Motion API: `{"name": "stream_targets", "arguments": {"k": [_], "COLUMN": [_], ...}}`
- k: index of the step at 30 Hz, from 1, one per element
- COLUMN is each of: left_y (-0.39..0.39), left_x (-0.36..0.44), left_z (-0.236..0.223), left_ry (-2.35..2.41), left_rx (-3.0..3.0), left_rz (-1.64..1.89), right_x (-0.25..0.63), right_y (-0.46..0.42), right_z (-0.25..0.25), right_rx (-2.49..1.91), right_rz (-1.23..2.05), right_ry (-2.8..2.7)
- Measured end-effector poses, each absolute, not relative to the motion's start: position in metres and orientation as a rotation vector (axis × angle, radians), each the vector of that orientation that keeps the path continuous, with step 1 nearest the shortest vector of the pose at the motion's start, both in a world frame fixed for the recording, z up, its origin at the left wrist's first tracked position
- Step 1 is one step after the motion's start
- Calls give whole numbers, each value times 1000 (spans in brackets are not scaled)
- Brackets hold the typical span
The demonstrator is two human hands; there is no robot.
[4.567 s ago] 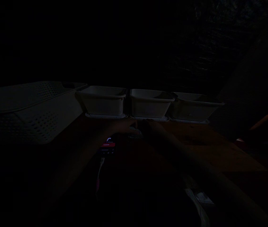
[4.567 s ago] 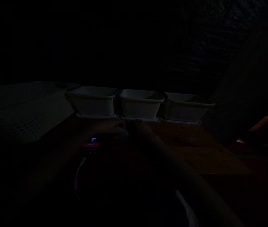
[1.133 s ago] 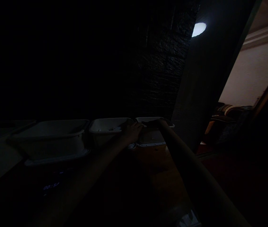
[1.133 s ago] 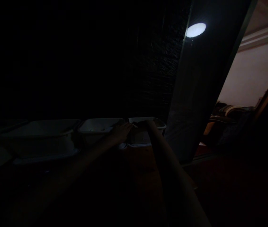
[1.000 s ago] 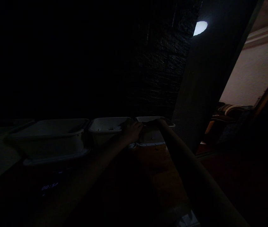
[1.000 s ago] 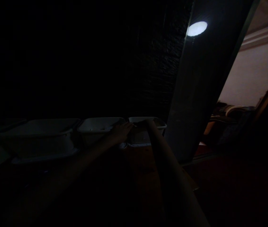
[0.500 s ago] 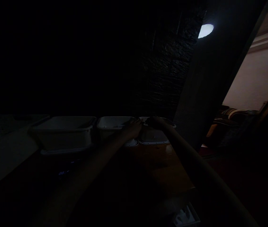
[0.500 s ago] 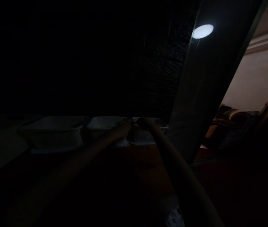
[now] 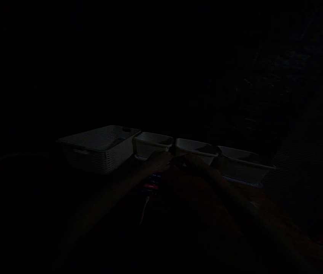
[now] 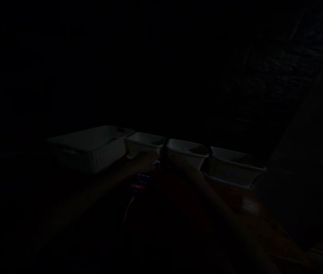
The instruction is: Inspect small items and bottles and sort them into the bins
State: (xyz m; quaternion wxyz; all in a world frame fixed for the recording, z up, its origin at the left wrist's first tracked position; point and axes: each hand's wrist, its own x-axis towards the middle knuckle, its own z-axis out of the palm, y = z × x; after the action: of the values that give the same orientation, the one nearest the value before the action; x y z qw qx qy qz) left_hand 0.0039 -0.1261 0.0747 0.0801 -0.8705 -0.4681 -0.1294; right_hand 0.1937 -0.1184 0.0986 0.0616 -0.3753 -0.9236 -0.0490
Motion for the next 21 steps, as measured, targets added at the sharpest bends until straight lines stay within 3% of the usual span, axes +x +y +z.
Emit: {"name": "stream_targets", "arguments": {"k": [5,12,17,21], "left_y": [-166,-183,-156,-126], "left_x": [-101,-220,-289,-315], "left_z": [82,94,100,105], "left_ry": [-1524,-1806,-2193,-2357], "left_rx": [-2383,-2226,-2246,-2266], "left_rz": [-457,-671,-744,-508], "right_x": [87,-23,-81,-118], "right_y": [-117,-109,-79,-47], "right_z": [84,97,113,117], "right_rx": [-900,-591,-647,-783], "right_rz": [21,-118,-202,-332], "right_ry": [-2894,-2727,-2755,-2871]}}
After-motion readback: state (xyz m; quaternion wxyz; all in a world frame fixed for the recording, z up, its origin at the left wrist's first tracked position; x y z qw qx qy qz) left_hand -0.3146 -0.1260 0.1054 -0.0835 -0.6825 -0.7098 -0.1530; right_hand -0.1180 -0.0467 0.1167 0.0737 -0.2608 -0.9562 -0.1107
